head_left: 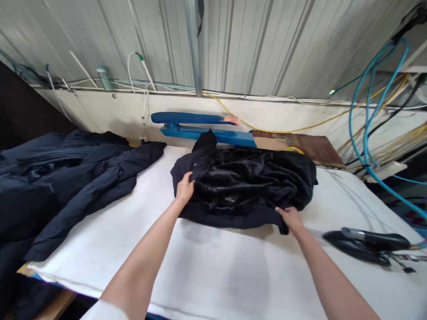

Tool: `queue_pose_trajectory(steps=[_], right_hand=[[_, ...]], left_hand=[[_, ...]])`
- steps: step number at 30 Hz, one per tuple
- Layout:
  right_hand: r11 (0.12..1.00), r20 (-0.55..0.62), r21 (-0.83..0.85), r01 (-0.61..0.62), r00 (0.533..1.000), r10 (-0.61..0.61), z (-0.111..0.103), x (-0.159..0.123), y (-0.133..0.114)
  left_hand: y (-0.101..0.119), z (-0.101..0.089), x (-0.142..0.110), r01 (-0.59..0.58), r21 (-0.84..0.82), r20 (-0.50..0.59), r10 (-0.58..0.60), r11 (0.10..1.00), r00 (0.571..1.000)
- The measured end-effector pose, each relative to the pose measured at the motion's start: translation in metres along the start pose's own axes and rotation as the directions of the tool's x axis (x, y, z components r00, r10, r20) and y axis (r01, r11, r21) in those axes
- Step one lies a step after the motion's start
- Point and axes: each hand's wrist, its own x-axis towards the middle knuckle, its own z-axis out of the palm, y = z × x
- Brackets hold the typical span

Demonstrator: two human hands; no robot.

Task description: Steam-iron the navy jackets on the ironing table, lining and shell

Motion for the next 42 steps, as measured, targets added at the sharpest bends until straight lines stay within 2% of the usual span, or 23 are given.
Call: queue_pose_trajectory(steps=[2, 3, 5, 7, 9, 11, 13, 17, 19, 21, 23, 25, 27, 28, 29, 31, 32, 33, 34, 37, 40, 42], right_hand=[[0.991, -0.162, 0.003, -0.137, 0.977, 0.136, -0.018, -0.011, 0.008], [0.976, -0.221, 0.003, -0.217, 0.952, 0.212, -0.023, -0.017, 0.015], [0.954, -0.231, -0.001, -0.301, 0.928, 0.292, -0.024, -0.033, 0.027], [0.948, -0.166, -0.018, -0.317, 0.936, 0.309, -0.015, -0.048, 0.036], [0.948, -0.127, -0.038, -0.316, 0.942, 0.309, -0.004, -0.061, 0.039], [0.945, -0.093, -0.097, -0.312, 0.948, 0.304, 0.001, -0.071, 0.038], [0.942, -0.078, -0.172, -0.287, 0.958, 0.278, -0.002, -0.079, 0.035], [0.933, -0.155, -0.265, -0.243, 0.966, 0.207, -0.018, -0.096, 0.036], [0.931, -0.130, -0.292, -0.218, 0.974, 0.188, -0.019, -0.106, 0.040], [0.921, -0.090, -0.304, -0.244, 0.970, 0.227, -0.014, -0.115, 0.042], [0.906, -0.090, -0.304, -0.295, 0.956, 0.281, -0.006, -0.123, 0.043], [0.892, -0.106, -0.313, -0.325, 0.946, 0.307, 0.002, -0.131, 0.044], [0.897, -0.100, -0.332, -0.292, 0.956, 0.274, 0.008, -0.136, 0.044], [0.903, -0.089, -0.340, -0.262, 0.965, 0.246, 0.009, -0.138, 0.045], [0.912, -0.073, -0.345, -0.224, 0.975, 0.212, 0.009, -0.140, 0.047], [0.923, -0.032, -0.354, -0.147, 0.989, 0.145, 0.004, -0.139, 0.052], [0.924, -0.013, -0.364, -0.118, 0.992, 0.122, 0.000, -0.137, 0.055], [0.921, 0.006, -0.379, -0.088, 0.995, 0.097, -0.006, -0.135, 0.058], [0.916, 0.027, -0.397, -0.051, 0.997, 0.067, -0.012, -0.131, 0.062], [0.893, 0.093, -0.442, 0.084, 0.995, -0.048, -0.028, -0.121, 0.076], [0.882, 0.157, -0.445, 0.156, 0.983, -0.095, -0.032, -0.116, 0.090], [0.882, 0.186, -0.435, 0.181, 0.976, -0.108, -0.028, -0.114, 0.096]], left_hand=[[-0.033, -0.013, -0.005, 0.027, -0.098, -0.208, -0.047, 0.995, 0.977], [-0.051, -0.018, -0.010, 0.104, -0.118, -0.263, -0.132, 0.988, 0.956], [-0.080, -0.025, -0.026, 0.268, -0.090, -0.172, -0.280, 0.959, 0.945], [-0.096, -0.023, -0.046, 0.324, -0.054, -0.076, -0.327, 0.945, 0.942], [-0.098, -0.016, -0.065, 0.280, -0.062, -0.061, -0.284, 0.958, 0.957], [-0.093, -0.008, -0.079, 0.189, -0.074, -0.042, -0.192, 0.979, 0.980], [-0.089, -0.002, -0.087, 0.105, -0.057, 0.046, -0.103, 0.993, 0.994], [-0.103, -0.001, -0.086, -0.030, 0.021, 0.191, 0.025, 0.999, 0.981], [-0.112, -0.003, -0.084, -0.117, 0.088, 0.243, 0.093, 0.989, 0.965], [-0.115, -0.005, -0.086, -0.162, 0.177, 0.296, 0.104, 0.971, 0.949], [-0.110, -0.008, -0.092, -0.135, 0.288, 0.275, 0.053, 0.948, 0.960], [-0.099, -0.010, -0.103, -0.096, 0.393, 0.145, 0.041, 0.914, 0.989], [-0.084, -0.009, -0.117, -0.146, 0.440, 0.031, 0.147, 0.886, 0.989], [-0.076, -0.006, -0.124, -0.237, 0.431, 0.041, 0.244, 0.870, 0.969], [-0.068, 0.000, -0.131, -0.369, 0.394, 0.111, 0.355, 0.842, 0.928], [-0.051, 0.015, -0.143, -0.615, 0.256, 0.320, 0.535, 0.745, 0.782], [-0.044, 0.024, -0.147, -0.686, 0.194, 0.409, 0.577, 0.702, 0.707], [-0.037, 0.032, -0.151, -0.719, 0.159, 0.473, 0.587, 0.677, 0.657], [-0.032, 0.040, -0.152, -0.726, 0.153, 0.512, 0.575, 0.670, 0.638], [-0.022, 0.052, -0.152, -0.719, 0.177, 0.567, 0.527, 0.673, 0.633], [-0.014, 0.049, -0.148, -0.725, 0.167, 0.618, 0.501, 0.669, 0.605], [-0.002, 0.048, -0.150, -0.711, 0.199, 0.625, 0.472, 0.674, 0.622]])
